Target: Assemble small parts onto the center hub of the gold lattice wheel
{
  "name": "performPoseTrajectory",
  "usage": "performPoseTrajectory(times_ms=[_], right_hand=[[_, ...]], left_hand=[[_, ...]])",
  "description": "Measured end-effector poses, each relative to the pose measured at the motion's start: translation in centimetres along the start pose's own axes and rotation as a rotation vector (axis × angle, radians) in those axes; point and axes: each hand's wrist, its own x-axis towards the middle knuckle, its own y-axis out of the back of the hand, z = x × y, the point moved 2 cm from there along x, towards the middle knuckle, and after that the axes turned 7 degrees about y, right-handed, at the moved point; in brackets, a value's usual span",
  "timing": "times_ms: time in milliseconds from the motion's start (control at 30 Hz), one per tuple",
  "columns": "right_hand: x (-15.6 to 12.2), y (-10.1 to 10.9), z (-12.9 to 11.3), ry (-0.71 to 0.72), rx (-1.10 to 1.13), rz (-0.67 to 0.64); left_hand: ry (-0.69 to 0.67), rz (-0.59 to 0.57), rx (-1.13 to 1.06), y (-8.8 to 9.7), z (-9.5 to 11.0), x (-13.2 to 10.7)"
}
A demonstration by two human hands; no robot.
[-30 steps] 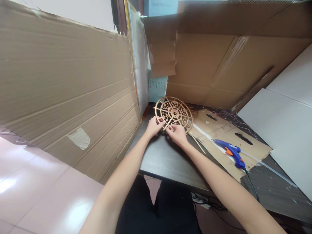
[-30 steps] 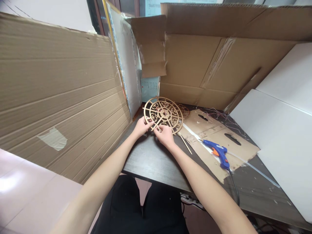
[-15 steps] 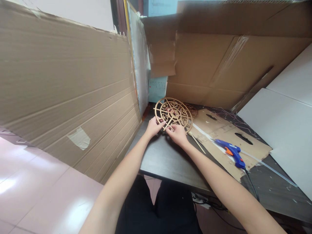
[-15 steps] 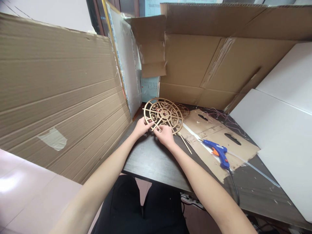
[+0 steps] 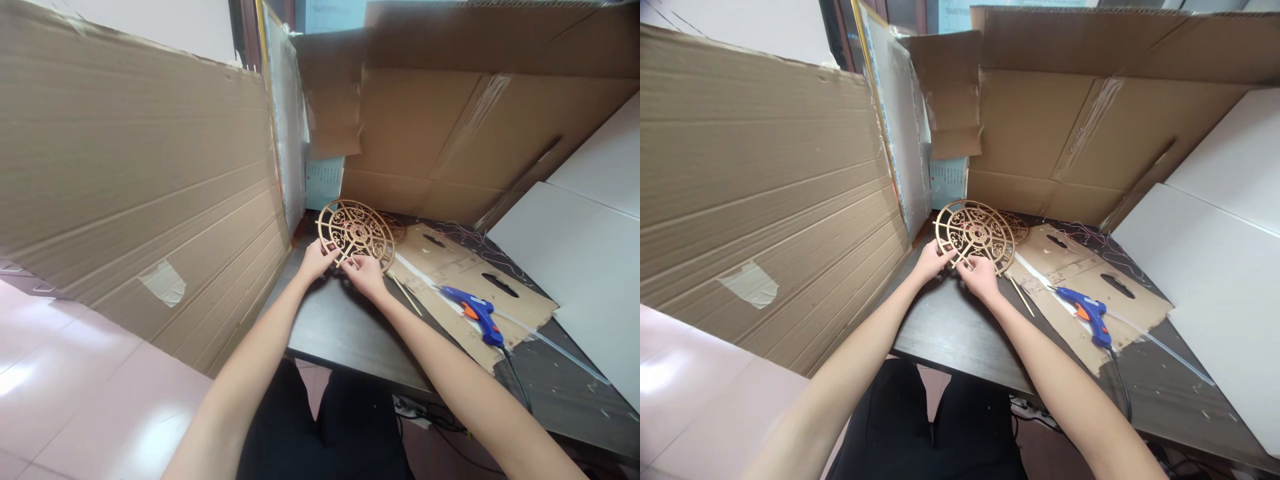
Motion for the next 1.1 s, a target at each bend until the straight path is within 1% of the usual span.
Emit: performPoseTrajectory(times_ms=[300,567,667,833,1100], right_hand=[[0.06,-0.01,-0.03,0.009,0.002,-0.011],[0.02,-0.05,0.01,0.011,-0.024,0.006],[-0.04,-0.09,-0.03,0.013,-0.03,0.011],[-0.01,-0.15,-0.06,0.015,-0.039,0.014],[0.05,-0.11,0.07,0.008,-0.029,-0.001]], left_hand=[[0.016,-0.001,-0.012,-0.11,-0.07,-0.04],[0.033,-0.014,-0.017,-0.09,0.23,-0.07],[0.036,0.019,0.008,-0.07,0.09,-0.07],[0.038,0.118,0.062,-0.02,-0.23,0.03],[0.001,0.113,0.087,0.06,-0.49,0.32]])
